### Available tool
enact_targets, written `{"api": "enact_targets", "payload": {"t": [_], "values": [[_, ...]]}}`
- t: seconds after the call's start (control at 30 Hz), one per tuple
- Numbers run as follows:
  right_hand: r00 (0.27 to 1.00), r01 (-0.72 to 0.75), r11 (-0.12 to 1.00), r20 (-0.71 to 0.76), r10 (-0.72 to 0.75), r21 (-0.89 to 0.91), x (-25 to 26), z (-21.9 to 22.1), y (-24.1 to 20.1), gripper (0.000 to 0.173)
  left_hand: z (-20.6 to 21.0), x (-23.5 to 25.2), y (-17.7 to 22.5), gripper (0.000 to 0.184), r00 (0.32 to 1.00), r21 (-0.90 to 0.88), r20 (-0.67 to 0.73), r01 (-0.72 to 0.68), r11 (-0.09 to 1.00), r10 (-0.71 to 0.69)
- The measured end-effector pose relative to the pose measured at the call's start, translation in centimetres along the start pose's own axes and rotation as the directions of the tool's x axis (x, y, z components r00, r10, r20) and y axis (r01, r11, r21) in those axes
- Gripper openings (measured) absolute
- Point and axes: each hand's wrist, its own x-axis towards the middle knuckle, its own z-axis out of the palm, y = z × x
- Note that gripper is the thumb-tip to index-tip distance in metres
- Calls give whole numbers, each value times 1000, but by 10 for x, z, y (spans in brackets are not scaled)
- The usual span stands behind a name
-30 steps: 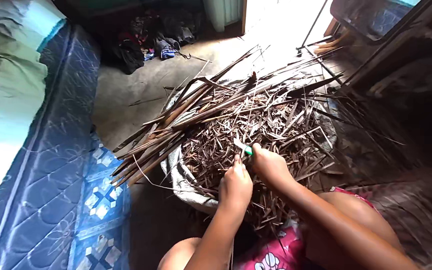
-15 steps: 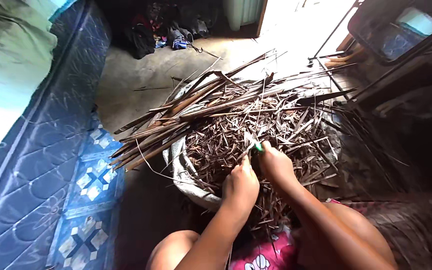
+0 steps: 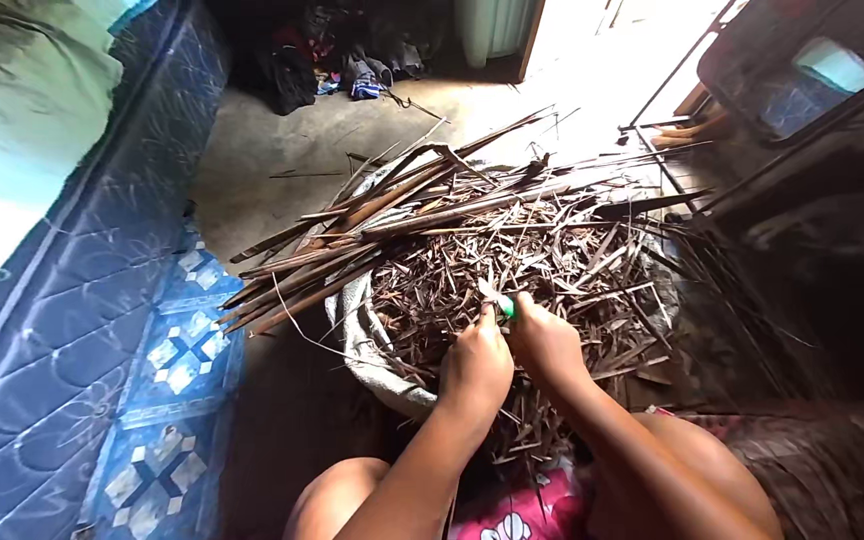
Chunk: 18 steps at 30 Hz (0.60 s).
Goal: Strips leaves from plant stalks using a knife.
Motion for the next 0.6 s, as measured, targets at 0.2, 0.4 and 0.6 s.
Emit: {"api": "enact_targets", "payload": {"t": [0.2, 0.4, 0.6], "values": [[994, -51, 892, 111, 2, 448, 30, -24, 39, 33, 3, -3, -11, 46, 994, -168, 82, -62, 984, 76], [993, -89, 405, 112, -33, 910, 31, -5, 34, 14, 3, -3, -7, 57, 959, -209, 247, -86, 974, 137], [1000, -14, 655, 6, 14, 755, 39, -14, 53, 26, 12, 1, -12, 51, 979, -168, 133, -130, 977, 153]]}}
